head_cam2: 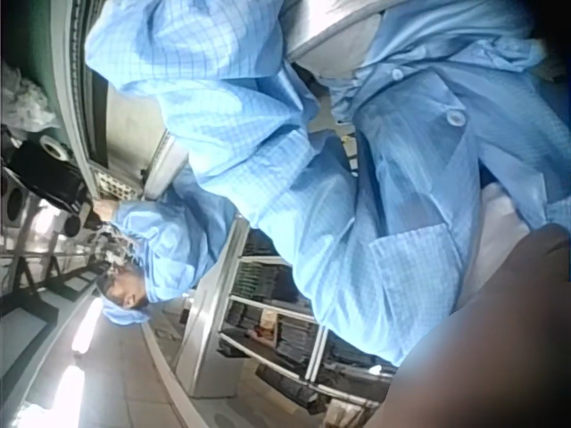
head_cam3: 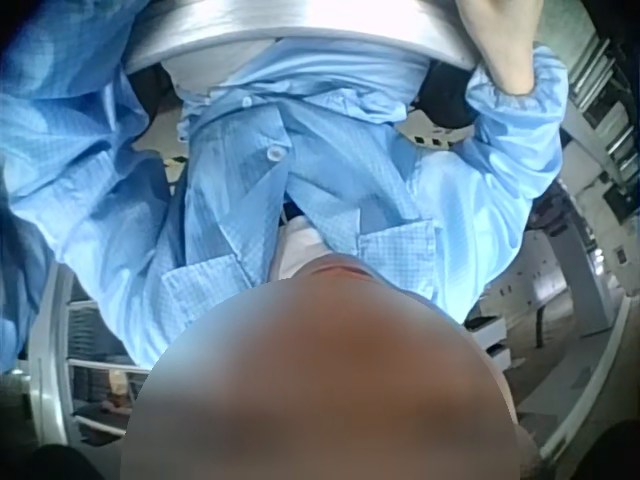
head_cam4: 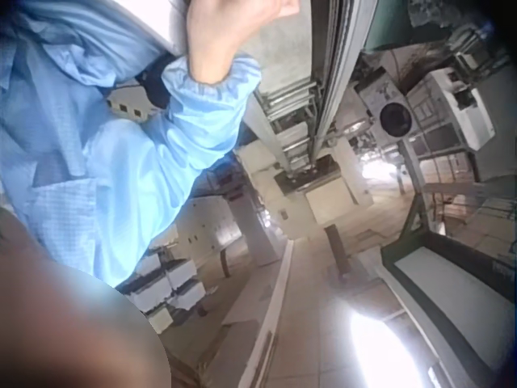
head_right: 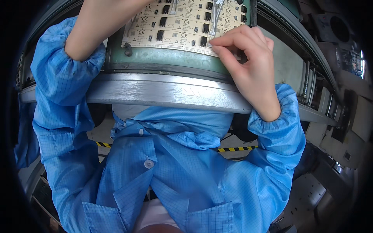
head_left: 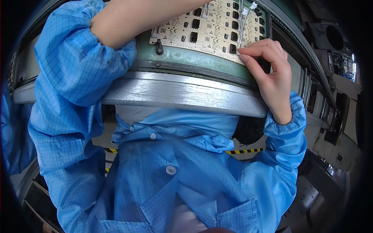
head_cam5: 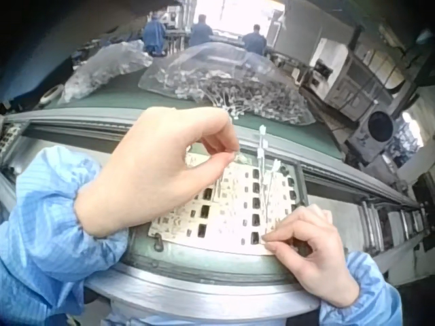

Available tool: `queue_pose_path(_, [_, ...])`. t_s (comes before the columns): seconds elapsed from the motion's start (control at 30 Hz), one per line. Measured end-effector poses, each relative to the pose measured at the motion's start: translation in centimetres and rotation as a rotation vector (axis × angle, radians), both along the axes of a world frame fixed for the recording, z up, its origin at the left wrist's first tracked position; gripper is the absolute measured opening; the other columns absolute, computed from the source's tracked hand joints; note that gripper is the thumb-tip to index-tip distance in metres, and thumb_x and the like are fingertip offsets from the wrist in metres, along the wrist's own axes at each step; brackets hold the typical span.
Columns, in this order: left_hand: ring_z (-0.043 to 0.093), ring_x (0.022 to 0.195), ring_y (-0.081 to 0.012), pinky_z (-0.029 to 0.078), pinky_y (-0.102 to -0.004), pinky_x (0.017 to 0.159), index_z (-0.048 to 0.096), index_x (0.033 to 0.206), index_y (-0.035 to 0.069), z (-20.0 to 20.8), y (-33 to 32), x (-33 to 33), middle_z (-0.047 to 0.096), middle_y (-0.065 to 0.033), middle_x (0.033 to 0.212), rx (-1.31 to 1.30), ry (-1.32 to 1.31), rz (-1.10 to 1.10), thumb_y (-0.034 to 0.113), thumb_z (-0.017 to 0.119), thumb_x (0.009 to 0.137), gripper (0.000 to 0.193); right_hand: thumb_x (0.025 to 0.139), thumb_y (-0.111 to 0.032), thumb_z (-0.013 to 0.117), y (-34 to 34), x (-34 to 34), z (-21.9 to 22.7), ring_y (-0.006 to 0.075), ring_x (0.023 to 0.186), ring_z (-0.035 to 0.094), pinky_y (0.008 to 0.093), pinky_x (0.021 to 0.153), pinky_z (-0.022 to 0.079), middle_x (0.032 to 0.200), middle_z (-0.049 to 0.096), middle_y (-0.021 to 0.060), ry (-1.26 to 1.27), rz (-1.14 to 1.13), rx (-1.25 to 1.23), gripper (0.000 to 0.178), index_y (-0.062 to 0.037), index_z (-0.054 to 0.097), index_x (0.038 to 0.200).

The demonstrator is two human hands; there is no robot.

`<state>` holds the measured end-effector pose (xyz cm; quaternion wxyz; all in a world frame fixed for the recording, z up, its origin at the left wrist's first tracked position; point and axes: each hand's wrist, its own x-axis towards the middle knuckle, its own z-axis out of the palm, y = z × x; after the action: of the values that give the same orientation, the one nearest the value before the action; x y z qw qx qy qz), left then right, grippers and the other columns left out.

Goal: Manual assembly of electronic components onto a printed circuit board on a production line fixture.

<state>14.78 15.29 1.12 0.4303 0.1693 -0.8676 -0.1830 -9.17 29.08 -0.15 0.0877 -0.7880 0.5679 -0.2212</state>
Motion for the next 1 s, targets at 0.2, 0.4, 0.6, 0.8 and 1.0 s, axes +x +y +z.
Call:
queue_pose_path(0.2, [0.074, 0.077, -0.0276, 0.056, -0.0348, 0.071, 0.064, 0.089, -0.002, 0.1, 0.4, -0.2, 0.072, -0.0141, 0.081, 0.018, 0.009, 0.022, 0.002, 0.069, 0.084, 0.008, 0.086, -0.005, 0.076, 0.0, -0.1, -0.4, 0.0183, 0.087, 0.059, 0.0318, 0.085, 0.038, 0.09, 0.069, 0.003, 0.036, 0.02, -0.064, 0.008, -0.0053, 0.076, 0.093])
queue_pose_path(0.4, [0.074, 0.076, -0.0274, 0.055, -0.0331, 0.066, 0.063, 0.089, -0.002, 0.0, -0.2, -0.2, 0.072, -0.0133, 0.08, -0.044, 0.0, -0.008, 0.001, 0.07, 0.084, 0.009, 0.084, -0.008, 0.076, -0.7, -0.5, -0.6, 0.0167, 0.088, 0.056, 0.0346, 0.087, 0.032, 0.089, 0.065, -0.0037, 0.087, 0.113, -0.171, 0.012, -0.0126, 0.077, 0.094])
queue_pose_path(0.6, [0.067, 0.088, -0.0245, 0.045, -0.0417, 0.092, 0.069, 0.093, 0.008, -1.5, 0.8, 0.6, 0.069, -0.0057, 0.083, -0.042, -0.145, 0.293, 0.008, 0.074, 0.085, 0.009, 0.083, -0.006, 0.073, 0.9, -0.3, 1.0, 0.0211, 0.094, 0.059, 0.0369, 0.09, 0.036, 0.097, 0.066, 0.0035, 0.272, 0.182, -0.225, 0.023, -0.0083, 0.077, 0.105])
queue_pose_path(0.8, [0.067, 0.09, -0.0166, 0.038, -0.0432, 0.097, 0.069, 0.092, 0.017, -0.9, 4.8, -0.2, 0.068, 0.0041, 0.083, -0.37, -0.282, 0.422, 0.01, 0.077, 0.083, 0.014, 0.081, -0.004, 0.074, 2.0, 0.4, 0.8, 0.0221, 0.095, 0.06, 0.0396, 0.09, 0.038, 0.099, 0.064, 0.0023, 0.289, 0.183, -0.194, 0.026, -0.0085, 0.075, 0.107])
queue_pose_path(1.0, [0.067, 0.095, -0.0194, 0.037, -0.0441, 0.099, 0.071, 0.093, 0.017, -1.9, 3.3, -0.9, 0.07, 0.0018, 0.086, -0.313, -0.358, 0.45, 0.013, 0.076, 0.085, 0.01, 0.079, -0.002, 0.077, 0.9, 1.0, 0.1, 0.0225, 0.09, 0.06, 0.0358, 0.088, 0.039, 0.091, 0.062, 0.0033, 0.106, 0.079, -0.185, 0.018, -0.0088, 0.072, 0.095])
